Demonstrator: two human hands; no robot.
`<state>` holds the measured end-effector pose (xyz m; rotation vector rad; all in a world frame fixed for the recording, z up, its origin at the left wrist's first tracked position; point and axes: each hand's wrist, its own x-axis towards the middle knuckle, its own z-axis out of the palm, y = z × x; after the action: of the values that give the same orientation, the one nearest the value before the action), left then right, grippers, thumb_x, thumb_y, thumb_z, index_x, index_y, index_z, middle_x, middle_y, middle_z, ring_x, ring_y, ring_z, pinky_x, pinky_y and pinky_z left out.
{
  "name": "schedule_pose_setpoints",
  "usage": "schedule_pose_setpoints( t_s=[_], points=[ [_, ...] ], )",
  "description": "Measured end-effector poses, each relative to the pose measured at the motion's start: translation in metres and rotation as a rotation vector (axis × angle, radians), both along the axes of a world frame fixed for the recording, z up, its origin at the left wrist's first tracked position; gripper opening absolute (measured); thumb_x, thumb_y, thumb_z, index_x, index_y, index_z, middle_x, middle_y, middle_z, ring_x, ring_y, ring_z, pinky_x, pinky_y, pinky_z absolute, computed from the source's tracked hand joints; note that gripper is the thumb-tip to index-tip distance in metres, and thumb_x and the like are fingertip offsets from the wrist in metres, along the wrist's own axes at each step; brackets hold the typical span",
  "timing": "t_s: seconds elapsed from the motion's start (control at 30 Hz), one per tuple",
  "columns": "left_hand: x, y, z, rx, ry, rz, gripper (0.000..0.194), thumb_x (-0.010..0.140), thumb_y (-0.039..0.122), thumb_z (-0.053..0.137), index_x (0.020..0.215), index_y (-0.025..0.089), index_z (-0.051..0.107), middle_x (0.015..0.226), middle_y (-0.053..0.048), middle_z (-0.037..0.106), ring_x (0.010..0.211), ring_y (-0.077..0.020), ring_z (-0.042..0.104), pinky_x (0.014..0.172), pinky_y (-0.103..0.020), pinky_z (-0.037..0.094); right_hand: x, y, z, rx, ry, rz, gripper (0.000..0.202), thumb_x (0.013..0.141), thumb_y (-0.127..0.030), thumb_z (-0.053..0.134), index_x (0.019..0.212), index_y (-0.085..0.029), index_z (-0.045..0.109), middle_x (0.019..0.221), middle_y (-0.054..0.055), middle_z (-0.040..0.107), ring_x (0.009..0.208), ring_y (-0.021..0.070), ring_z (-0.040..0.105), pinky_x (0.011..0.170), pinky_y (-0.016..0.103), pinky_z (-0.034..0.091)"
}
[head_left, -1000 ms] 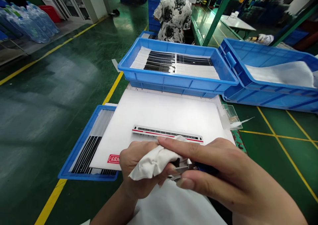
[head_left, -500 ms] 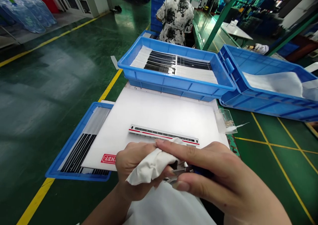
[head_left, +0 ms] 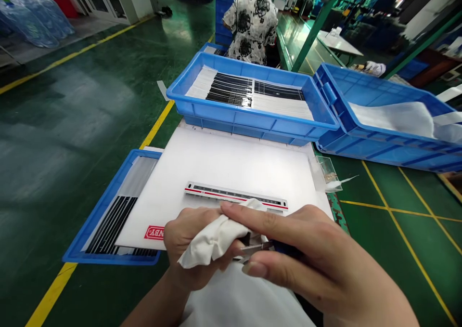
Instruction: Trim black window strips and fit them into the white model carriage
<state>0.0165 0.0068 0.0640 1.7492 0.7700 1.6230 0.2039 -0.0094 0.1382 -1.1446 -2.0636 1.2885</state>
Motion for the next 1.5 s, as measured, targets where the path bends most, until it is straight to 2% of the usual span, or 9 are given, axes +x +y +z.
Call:
schedule_pose_setpoints(
  t_s=[0.13, 0.37, 0.63, 0.77, 1.0, 1.2, 1.3, 1.4, 1.5],
  points=[
    [0.0, 0.001, -0.001, -0.019, -0.063, -0.137, 0.031, 0.098, 0.026, 0.067, 0.07, 0.019, 0.054, 0.047, 0.009, 0.054, 0.036, -0.0045, 0.049, 0.037, -0.015, 0.041, 0.002, -0.001, -0.002, 0.025, 0.021, -0.008, 0.044, 0.104, -0.042, 0.063, 0.147, -0.041, 0.056, 0.108, -0.01, 0.078, 0.086, 0.0062, 0.07, 0.085, 0.011, 0.046],
    [-0.001, 0.002, 0.001, -0.021, -0.061, -0.131, 0.027, 0.095, 0.02, 0.069, 0.071, 0.018, 0.057, 0.048, 0.009, 0.053, 0.038, -0.0048, 0.05, 0.039, -0.015, 0.042, 0.001, 0.0, -0.005, 0.018, 0.056, 0.005, 0.044, 0.105, -0.042, 0.062, 0.148, -0.037, 0.057, 0.106, -0.008, 0.078, 0.094, 0.0069, 0.071, 0.084, 0.012, 0.045],
    [0.0, 0.002, -0.004, 0.002, -0.038, -0.11, 0.03, 0.093, 0.023, 0.071, 0.069, 0.017, 0.056, 0.048, 0.008, 0.055, 0.038, -0.0049, 0.049, 0.039, -0.015, 0.041, 0.003, 0.0, -0.004, 0.025, 0.068, 0.017, 0.044, 0.104, -0.04, 0.063, 0.147, -0.036, 0.058, 0.097, -0.009, 0.076, 0.066, 0.0049, 0.061, 0.075, 0.013, 0.045],
    [0.001, 0.003, -0.003, 0.025, -0.047, -0.099, 0.027, 0.094, 0.022, 0.071, 0.071, 0.016, 0.057, 0.047, 0.008, 0.054, 0.038, -0.004, 0.049, 0.04, -0.013, 0.04, 0.002, 0.002, -0.006, 0.012, 0.076, 0.016, 0.043, 0.105, -0.04, 0.062, 0.147, -0.034, 0.058, 0.094, -0.008, 0.074, 0.067, 0.0052, 0.059, 0.069, 0.013, 0.044],
    [0.0, 0.003, -0.007, 0.012, -0.057, -0.1, 0.028, 0.095, 0.023, 0.069, 0.071, 0.015, 0.058, 0.047, 0.007, 0.054, 0.037, -0.0046, 0.049, 0.038, -0.014, 0.04, 0.003, 0.005, -0.011, 0.036, 0.11, 0.04, 0.045, 0.106, -0.04, 0.06, 0.15, -0.034, 0.055, 0.097, -0.006, 0.074, 0.067, 0.0055, 0.059, 0.073, 0.014, 0.044],
    [0.003, 0.002, -0.01, 0.003, -0.066, -0.08, 0.026, 0.095, 0.025, 0.069, 0.073, 0.017, 0.058, 0.047, 0.007, 0.053, 0.035, -0.0055, 0.048, 0.035, -0.015, 0.04, 0.003, 0.007, -0.012, 0.043, 0.077, 0.029, 0.046, 0.106, -0.043, 0.057, 0.151, -0.031, 0.055, 0.081, -0.003, 0.069, 0.061, 0.0091, 0.057, 0.061, 0.018, 0.043],
    [0.004, 0.003, -0.01, 0.002, -0.074, -0.083, 0.025, 0.095, 0.021, 0.069, 0.073, 0.017, 0.057, 0.047, 0.007, 0.053, 0.034, -0.006, 0.049, 0.034, -0.016, 0.04, 0.002, 0.006, -0.011, 0.038, 0.048, 0.021, 0.045, 0.106, -0.044, 0.057, 0.15, -0.032, 0.056, 0.079, -0.003, 0.069, 0.06, 0.0102, 0.057, 0.06, 0.019, 0.044],
    [0.004, 0.004, -0.009, -0.007, -0.088, -0.085, 0.025, 0.094, 0.02, 0.069, 0.073, 0.017, 0.057, 0.046, 0.007, 0.053, 0.034, -0.0056, 0.048, 0.034, -0.015, 0.04, 0.002, 0.006, -0.01, 0.03, 0.056, 0.026, 0.045, 0.106, -0.044, 0.057, 0.15, -0.033, 0.055, 0.085, -0.002, 0.073, 0.061, 0.0103, 0.061, 0.064, 0.019, 0.047],
    [0.005, 0.005, -0.008, 0.002, -0.092, -0.096, 0.026, 0.095, 0.021, 0.068, 0.073, 0.017, 0.055, 0.046, 0.007, 0.051, 0.034, -0.0051, 0.047, 0.034, -0.015, 0.04, 0.001, 0.006, -0.009, 0.006, 0.075, 0.028, 0.046, 0.106, -0.043, 0.059, 0.151, -0.032, 0.055, 0.103, -0.001, 0.077, 0.074, 0.0109, 0.068, 0.074, 0.018, 0.05]
  ],
)
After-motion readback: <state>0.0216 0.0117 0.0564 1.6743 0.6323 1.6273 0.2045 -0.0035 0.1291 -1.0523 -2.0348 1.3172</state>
